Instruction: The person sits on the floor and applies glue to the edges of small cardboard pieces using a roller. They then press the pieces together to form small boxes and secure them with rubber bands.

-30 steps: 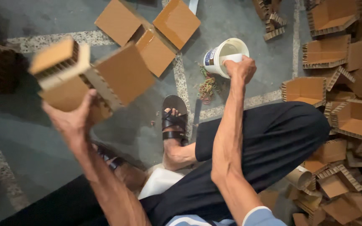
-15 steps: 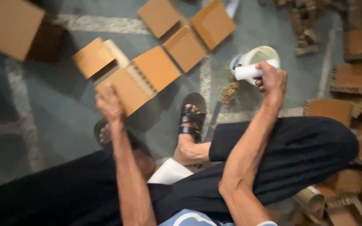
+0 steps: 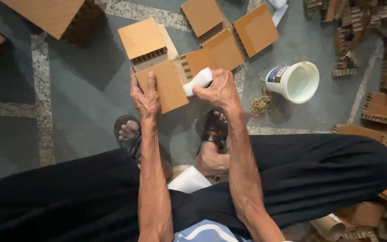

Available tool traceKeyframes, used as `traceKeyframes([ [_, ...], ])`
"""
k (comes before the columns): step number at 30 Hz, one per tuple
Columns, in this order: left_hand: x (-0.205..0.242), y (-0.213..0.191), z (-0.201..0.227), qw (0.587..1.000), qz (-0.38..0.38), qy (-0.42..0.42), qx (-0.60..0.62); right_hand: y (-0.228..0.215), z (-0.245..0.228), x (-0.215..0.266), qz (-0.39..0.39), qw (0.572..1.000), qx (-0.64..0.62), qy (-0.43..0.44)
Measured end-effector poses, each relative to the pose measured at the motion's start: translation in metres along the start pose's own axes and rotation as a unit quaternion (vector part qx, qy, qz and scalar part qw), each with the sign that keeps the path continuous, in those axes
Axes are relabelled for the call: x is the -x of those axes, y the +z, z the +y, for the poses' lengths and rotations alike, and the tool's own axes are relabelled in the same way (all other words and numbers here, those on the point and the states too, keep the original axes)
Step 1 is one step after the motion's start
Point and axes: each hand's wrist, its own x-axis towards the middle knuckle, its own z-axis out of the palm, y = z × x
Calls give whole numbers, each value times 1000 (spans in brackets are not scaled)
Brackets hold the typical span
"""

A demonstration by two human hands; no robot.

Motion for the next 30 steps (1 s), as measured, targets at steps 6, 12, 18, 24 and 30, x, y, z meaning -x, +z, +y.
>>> traceKeyframes([
  [6,-6,1,6,998,-17,-24,49,-2,11,-23,-30,999,-10,-2],
  [12,4,5,6,992,-57,-27,111,26,4,-63,146,984,-84,-57],
  [18,4,4,6,992,-39,-35,113,13,21,-26,59,997,-23,-37],
  [24,5,6,6,993,-27,-27,113,-6,43,1,-27,999,17,-1],
  [30,6,10,-1,988,-53,-81,120,23,33,-55,109,990,-92,7],
])
